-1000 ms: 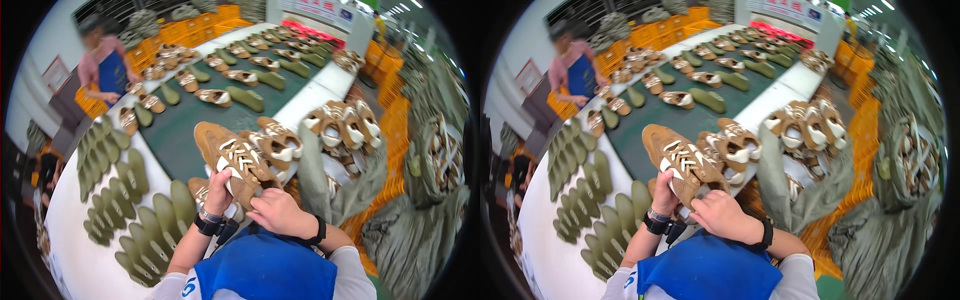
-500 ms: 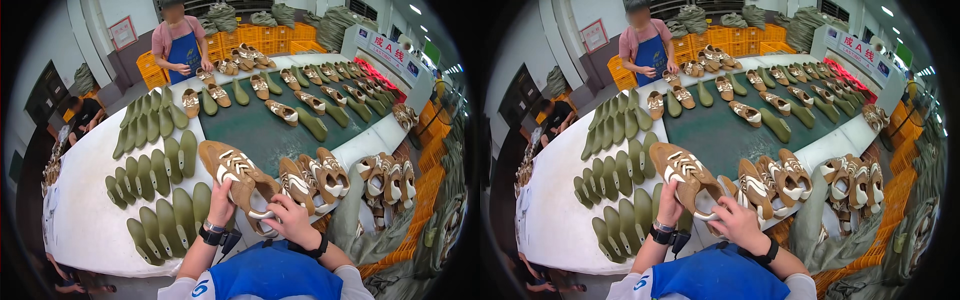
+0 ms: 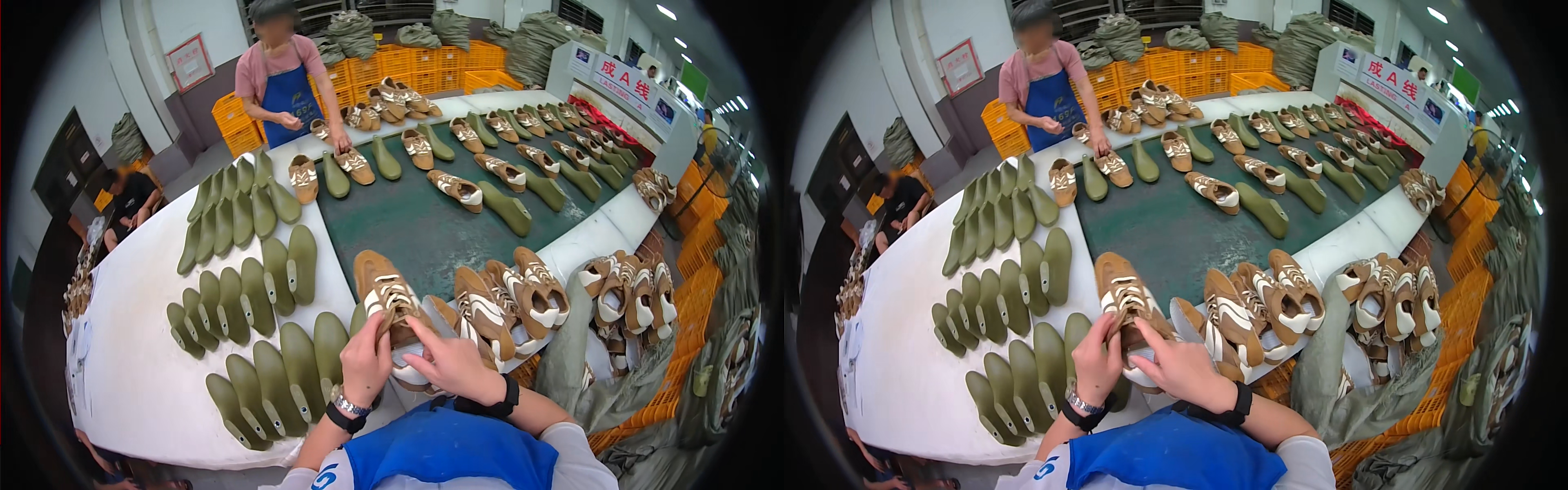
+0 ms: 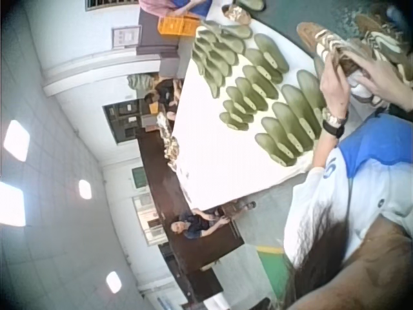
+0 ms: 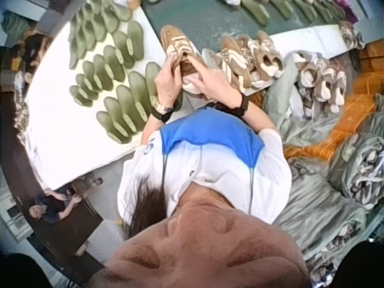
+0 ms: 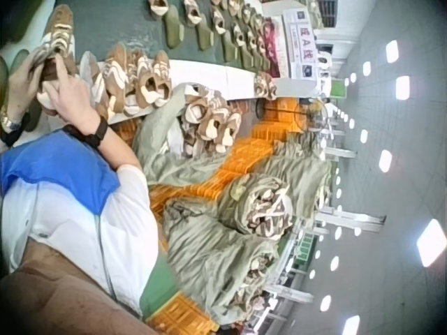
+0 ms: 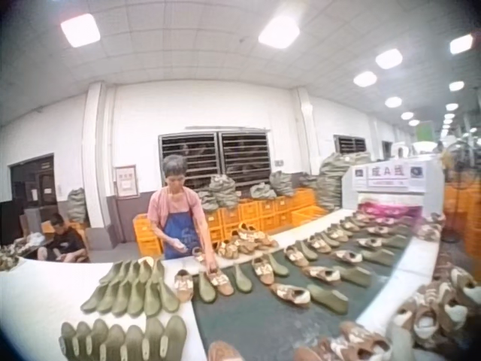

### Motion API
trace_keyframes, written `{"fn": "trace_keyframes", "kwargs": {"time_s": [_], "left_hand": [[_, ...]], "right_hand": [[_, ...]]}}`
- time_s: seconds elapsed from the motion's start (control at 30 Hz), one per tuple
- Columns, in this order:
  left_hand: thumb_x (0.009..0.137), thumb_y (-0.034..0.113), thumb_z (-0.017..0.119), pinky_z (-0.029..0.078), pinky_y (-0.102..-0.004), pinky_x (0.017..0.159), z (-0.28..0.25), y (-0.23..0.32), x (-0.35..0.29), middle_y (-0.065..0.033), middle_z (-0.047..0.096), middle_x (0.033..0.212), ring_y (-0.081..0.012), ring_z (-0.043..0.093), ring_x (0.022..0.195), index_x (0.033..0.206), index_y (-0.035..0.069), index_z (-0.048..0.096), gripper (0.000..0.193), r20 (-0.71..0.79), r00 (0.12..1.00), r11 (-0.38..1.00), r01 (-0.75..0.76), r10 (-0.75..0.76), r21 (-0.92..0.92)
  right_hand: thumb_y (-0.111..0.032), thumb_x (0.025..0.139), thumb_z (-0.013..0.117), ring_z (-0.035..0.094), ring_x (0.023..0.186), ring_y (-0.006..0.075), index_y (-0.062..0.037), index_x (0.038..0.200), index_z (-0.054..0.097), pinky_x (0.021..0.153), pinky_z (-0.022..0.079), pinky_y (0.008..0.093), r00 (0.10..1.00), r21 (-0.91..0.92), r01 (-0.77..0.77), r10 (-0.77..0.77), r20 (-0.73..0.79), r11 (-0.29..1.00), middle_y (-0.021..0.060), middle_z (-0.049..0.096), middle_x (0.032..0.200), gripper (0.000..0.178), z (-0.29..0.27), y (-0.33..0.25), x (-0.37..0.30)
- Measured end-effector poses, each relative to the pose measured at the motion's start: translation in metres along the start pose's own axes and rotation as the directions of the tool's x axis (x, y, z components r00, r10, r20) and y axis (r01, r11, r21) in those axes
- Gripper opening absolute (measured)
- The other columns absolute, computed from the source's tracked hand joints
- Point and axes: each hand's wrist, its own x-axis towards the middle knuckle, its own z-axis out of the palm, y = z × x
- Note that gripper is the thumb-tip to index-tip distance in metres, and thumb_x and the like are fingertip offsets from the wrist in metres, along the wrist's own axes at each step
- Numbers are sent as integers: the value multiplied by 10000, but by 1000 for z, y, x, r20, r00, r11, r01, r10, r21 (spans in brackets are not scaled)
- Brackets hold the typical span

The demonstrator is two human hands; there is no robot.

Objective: The person is organizing shoes and shoe lasts on a production line workbench, sorting shoes into bags and aligning lasts on the table.

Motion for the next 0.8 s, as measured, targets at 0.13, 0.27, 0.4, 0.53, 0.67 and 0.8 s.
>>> {"fn": "trace_keyframes", "kwargs": {"time_s": [0.13, 0.27, 0.4, 0.53, 0.67, 0.8], "left_hand": [[799, -9, 588, 518, -366, 710, -3, 1, -7, -194, 645, 932, -321, 647, 827, 1097, -21, 580, 299, 31, 997, 996, -75, 74, 54], [789, -41, 583, 520, -369, 735, -5, 4, -4, -201, 644, 948, -328, 644, 860, 1089, -34, 588, 300, 25, 991, 988, -131, 129, 85], [782, -56, 574, 520, -369, 740, -12, 3, -8, -197, 644, 966, -326, 645, 865, 1081, -26, 597, 301, 19, 994, 991, -109, 108, 83], [787, -61, 553, 518, -368, 721, -17, -2, -9, -190, 646, 962, -324, 644, 853, 1082, -2, 603, 305, 31, 999, 999, -19, 18, 45], [804, -43, 542, 514, -370, 691, -18, -17, 2, -182, 649, 911, -327, 640, 805, 1103, 8, 585, 306, 0, 999, 995, 53, -53, 84], [811, -36, 538, 508, -373, 753, -24, -26, 2, -185, 631, 977, -333, 622, 859, 1144, -3, 549, 335, 14, 1000, 998, -12, 11, 60]], "right_hand": [[-357, 856, 573, 609, 525, 287, -150, 1370, 370, 474, 463, 382, 994, -58, 66, -60, 95, 996, 73, 612, 592, 590, 3, 4, 1], [-350, 857, 573, 614, 535, 299, -168, 1338, 405, 480, 466, 400, 999, 26, 43, -44, 28, 999, 79, 617, 599, 541, 7, 1, -3], [-362, 881, 522, 615, 584, 329, -185, 1257, 453, 519, 472, 425, 982, 210, 65, -100, 159, 976, 139, 620, 657, 421, 8, 3, 2], [-336, 874, 540, 622, 624, 318, -165, 1194, 497, 546, 475, 410, 974, 298, 62, -123, 191, 953, 132, 627, 688, 365, 33, 14, 3], [-302, 829, 616, 624, 655, 290, -126, 1090, 548, 554, 476, 387, 996, 352, 86, -89, -7, 932, 103, 640, 760, 322, 27, 1, 3], [-287, 779, 683, 628, 679, 258, -101, 1034, 607, 580, 489, 340, 969, 223, 167, -201, 142, 960, 103, 639, 873, 325, 31, 4, 8]]}}
